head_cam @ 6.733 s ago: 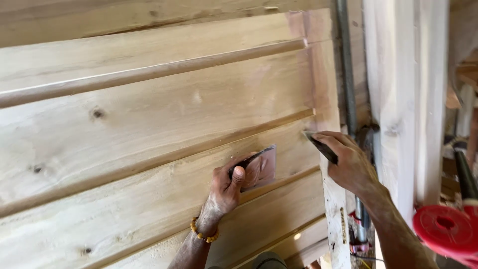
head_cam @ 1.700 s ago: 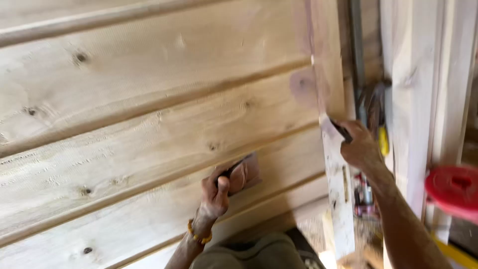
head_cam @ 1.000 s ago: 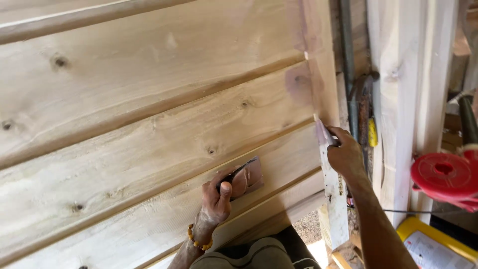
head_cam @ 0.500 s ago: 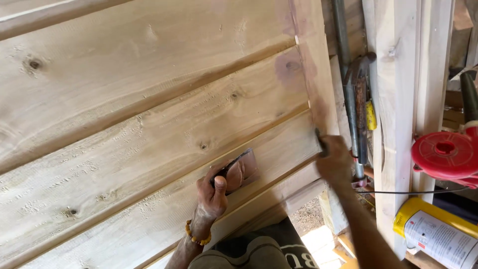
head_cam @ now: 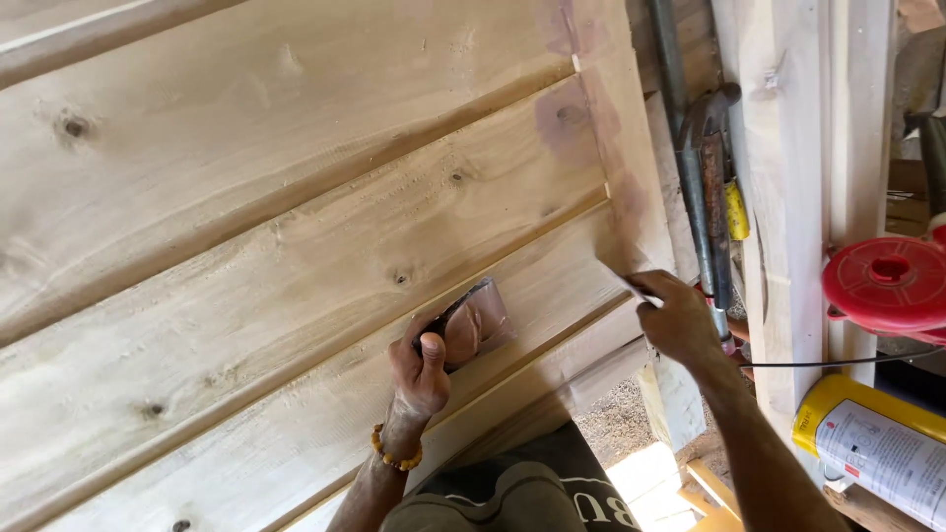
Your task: The person applies wood filler to the seams and cracks of a wooden panel using a putty knife.
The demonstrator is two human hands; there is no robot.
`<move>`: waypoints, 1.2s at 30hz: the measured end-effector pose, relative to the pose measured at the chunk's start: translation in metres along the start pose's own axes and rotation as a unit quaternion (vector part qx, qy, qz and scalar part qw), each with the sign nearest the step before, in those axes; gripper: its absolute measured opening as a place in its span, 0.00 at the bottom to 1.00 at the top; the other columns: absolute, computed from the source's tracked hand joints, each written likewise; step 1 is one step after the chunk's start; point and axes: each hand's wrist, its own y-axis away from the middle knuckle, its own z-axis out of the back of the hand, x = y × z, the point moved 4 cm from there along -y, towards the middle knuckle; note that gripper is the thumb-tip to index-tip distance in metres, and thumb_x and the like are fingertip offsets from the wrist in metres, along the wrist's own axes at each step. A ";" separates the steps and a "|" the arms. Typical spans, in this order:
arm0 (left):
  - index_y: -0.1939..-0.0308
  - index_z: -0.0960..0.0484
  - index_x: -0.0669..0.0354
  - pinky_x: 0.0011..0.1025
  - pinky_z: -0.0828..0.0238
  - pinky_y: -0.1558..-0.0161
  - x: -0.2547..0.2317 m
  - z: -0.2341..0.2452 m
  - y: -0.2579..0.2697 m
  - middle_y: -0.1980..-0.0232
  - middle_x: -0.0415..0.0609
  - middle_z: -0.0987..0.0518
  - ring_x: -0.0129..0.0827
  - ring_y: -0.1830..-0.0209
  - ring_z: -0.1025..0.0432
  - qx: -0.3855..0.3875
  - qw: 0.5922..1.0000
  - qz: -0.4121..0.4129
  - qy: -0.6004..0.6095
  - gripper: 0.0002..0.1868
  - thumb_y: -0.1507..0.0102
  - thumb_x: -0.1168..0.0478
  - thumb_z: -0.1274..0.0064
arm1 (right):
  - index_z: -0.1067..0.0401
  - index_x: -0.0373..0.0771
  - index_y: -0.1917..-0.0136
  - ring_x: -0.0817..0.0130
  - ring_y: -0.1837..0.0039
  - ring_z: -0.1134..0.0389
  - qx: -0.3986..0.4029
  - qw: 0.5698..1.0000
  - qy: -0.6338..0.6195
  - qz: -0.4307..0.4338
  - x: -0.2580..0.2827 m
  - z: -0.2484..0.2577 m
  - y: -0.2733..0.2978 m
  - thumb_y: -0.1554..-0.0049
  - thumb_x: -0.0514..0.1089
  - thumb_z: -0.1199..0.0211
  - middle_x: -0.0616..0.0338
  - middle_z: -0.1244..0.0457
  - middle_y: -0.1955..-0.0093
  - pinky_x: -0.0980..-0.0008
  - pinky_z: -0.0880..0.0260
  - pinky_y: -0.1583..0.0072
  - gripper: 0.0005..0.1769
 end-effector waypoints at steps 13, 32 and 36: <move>0.45 0.22 0.69 0.33 0.36 0.62 -0.003 -0.001 -0.001 0.67 0.50 0.25 0.31 0.65 0.31 -0.031 0.997 -0.068 0.035 0.36 0.25 0.36 0.66 | 0.33 0.50 0.24 0.49 0.53 0.24 0.057 0.996 -0.051 -0.047 0.020 0.008 0.033 0.42 0.30 0.46 0.59 0.40 0.25 0.52 0.24 0.60 0.34; 0.46 0.19 0.64 0.29 0.27 0.52 -0.068 -0.097 -0.001 0.56 0.46 0.16 0.28 0.57 0.25 0.211 0.965 0.149 0.050 0.31 0.27 0.41 0.66 | 0.33 0.55 0.31 0.52 0.25 0.46 -0.038 0.762 0.125 0.634 0.050 0.018 0.120 0.69 0.48 0.25 0.56 0.43 0.31 0.41 0.42 0.25 0.50; 0.44 0.18 0.57 0.33 0.27 0.65 -0.058 -0.106 0.003 0.67 0.49 0.19 0.31 0.70 0.27 0.172 0.965 0.198 -0.030 0.28 0.30 0.41 0.64 | 0.32 0.48 0.34 0.48 0.28 0.47 0.031 0.734 0.153 0.661 0.037 0.005 0.107 0.67 0.37 0.23 0.53 0.44 0.35 0.39 0.43 0.29 0.47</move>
